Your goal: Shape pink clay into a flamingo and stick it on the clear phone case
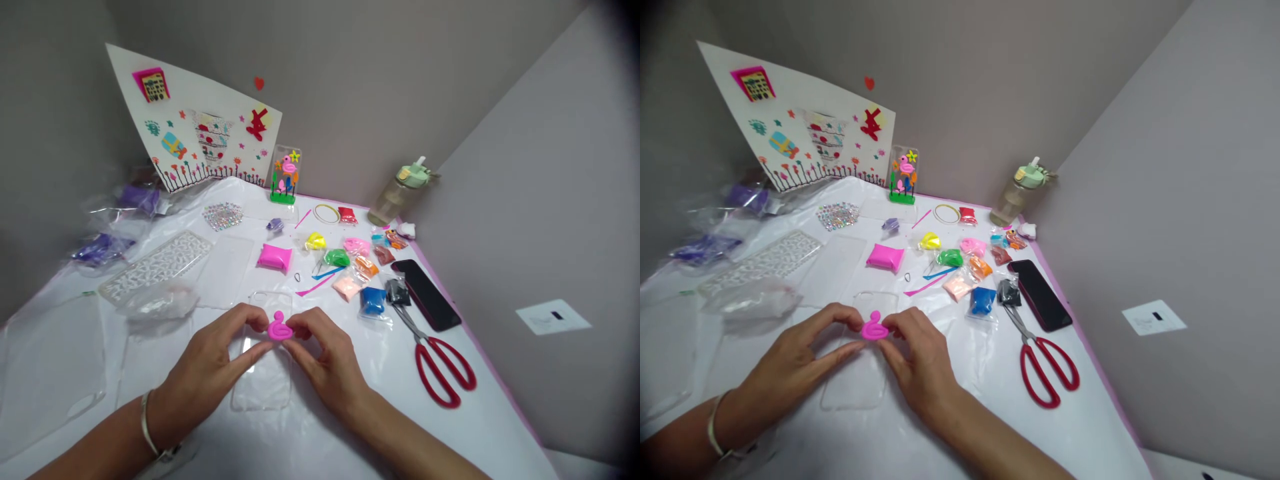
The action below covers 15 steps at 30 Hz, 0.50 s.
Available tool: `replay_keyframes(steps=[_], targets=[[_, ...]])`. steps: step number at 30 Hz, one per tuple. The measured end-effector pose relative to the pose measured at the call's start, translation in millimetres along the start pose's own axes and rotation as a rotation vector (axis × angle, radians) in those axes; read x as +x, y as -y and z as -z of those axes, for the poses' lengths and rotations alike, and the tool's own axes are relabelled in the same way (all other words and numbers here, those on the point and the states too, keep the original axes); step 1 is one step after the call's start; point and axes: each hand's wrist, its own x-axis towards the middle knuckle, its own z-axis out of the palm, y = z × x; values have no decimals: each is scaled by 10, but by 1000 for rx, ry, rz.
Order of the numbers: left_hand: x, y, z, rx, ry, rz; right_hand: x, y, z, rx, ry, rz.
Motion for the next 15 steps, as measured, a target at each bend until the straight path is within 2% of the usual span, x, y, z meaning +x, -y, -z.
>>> replay_keyframes(steps=[5, 9, 15], targets=[[42, 24, 32, 73, 19, -46, 51, -12, -46, -59, 24, 9], [93, 63, 51, 133, -9, -91, 108, -25, -75, -111, 32, 22], [132, 169, 40, 249, 1, -155, 156, -77, -100, -146, 60, -21]])
